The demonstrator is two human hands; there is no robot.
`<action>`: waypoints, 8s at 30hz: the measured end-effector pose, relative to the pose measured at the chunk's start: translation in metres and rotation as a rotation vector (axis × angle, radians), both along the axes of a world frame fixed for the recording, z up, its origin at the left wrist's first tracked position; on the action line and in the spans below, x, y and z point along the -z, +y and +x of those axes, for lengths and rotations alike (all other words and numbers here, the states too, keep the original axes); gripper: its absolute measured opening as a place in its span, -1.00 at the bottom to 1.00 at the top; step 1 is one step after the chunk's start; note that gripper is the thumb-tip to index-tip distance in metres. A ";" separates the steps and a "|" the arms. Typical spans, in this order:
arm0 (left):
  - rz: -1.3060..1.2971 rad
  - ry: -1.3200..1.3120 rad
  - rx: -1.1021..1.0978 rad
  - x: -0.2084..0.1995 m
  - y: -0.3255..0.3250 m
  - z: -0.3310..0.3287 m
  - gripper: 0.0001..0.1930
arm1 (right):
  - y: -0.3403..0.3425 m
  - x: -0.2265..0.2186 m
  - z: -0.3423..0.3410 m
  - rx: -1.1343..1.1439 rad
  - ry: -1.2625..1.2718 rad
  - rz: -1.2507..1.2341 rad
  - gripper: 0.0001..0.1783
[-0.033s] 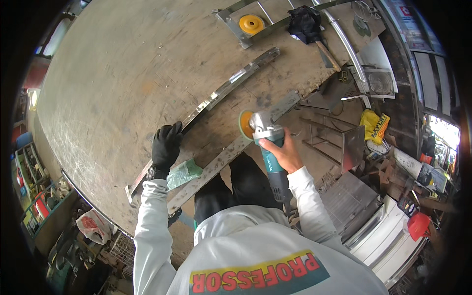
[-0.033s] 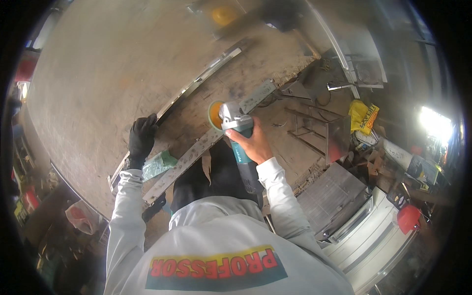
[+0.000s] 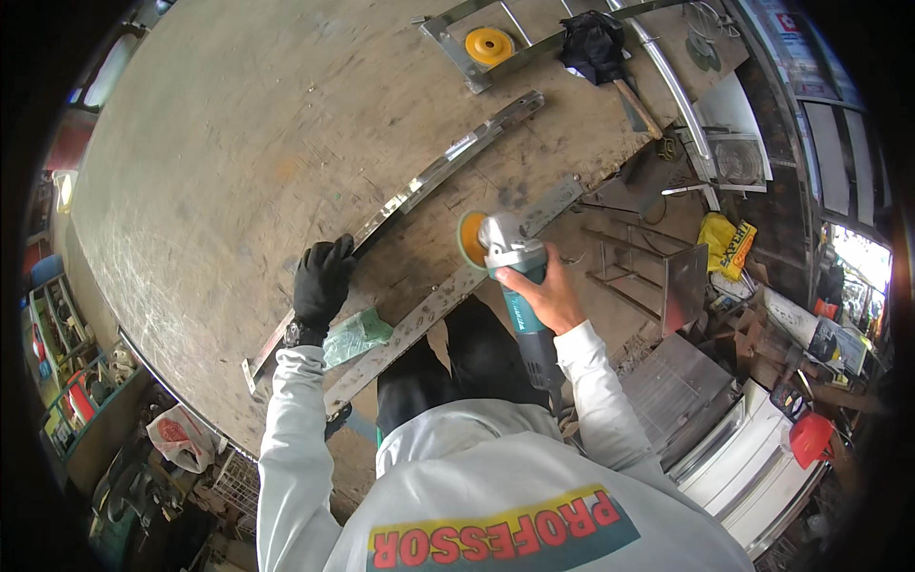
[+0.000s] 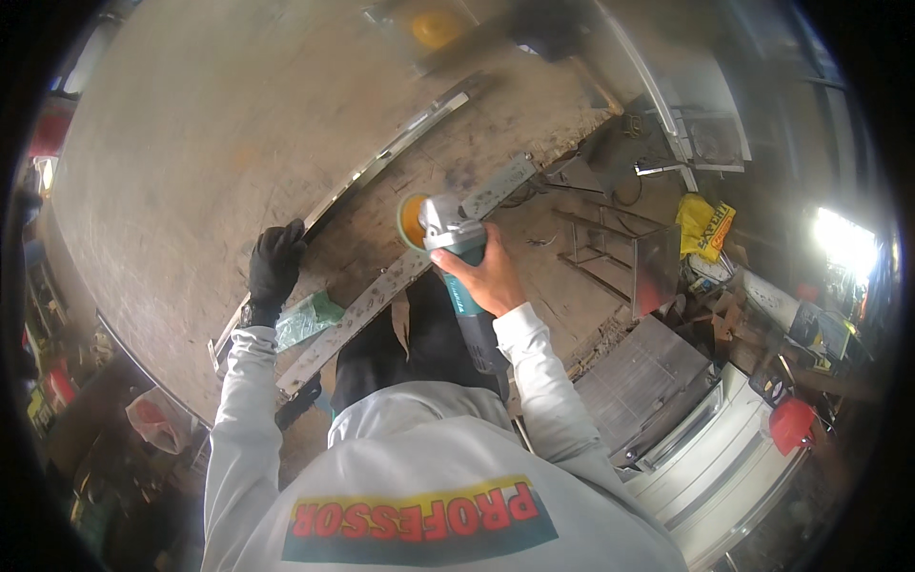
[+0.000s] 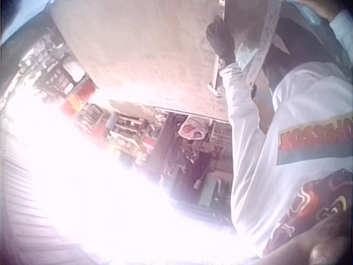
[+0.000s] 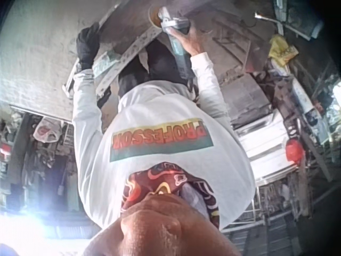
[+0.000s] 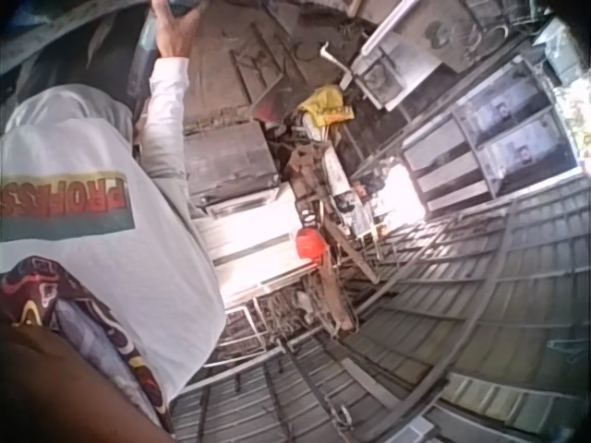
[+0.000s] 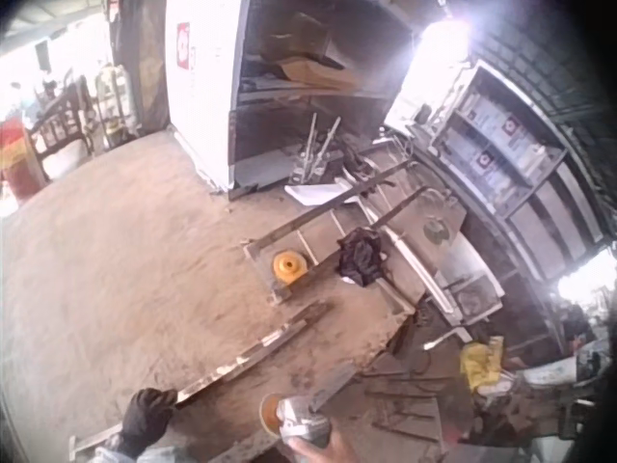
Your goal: The person uses an angle grinder with a polishing pad to smooth and polish a long metal bar on a workbench. They repeatedly move the grinder along the bar's length, flip the bar to work different sides, and finish by wiping the bar with a cloth.
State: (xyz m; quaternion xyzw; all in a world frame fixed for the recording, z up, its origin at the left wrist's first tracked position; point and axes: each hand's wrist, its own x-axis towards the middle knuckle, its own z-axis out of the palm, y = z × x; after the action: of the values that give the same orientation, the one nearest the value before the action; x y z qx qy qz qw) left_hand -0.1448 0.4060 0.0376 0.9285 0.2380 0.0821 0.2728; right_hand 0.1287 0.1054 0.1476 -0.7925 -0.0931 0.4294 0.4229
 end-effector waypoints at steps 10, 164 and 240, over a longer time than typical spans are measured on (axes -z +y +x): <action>-0.107 0.097 -0.014 -0.019 0.021 0.023 -0.54 | 0.070 -0.017 0.000 -0.233 -0.132 0.098 -0.04; -0.208 0.158 -0.066 -0.022 0.029 0.009 -0.47 | 0.122 0.023 -0.035 -0.459 -0.267 0.168 0.09; -0.390 -0.499 -0.623 0.018 0.028 -0.304 -0.77 | 0.255 -0.046 -0.283 -1.131 -0.471 -0.046 0.03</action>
State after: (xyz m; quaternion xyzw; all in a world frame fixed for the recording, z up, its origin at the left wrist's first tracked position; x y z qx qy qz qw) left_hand -0.4487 0.4339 0.0193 0.6956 0.4443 0.3354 0.4542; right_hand -0.1540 0.3605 0.1931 -0.7029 -0.5809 0.4025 0.0804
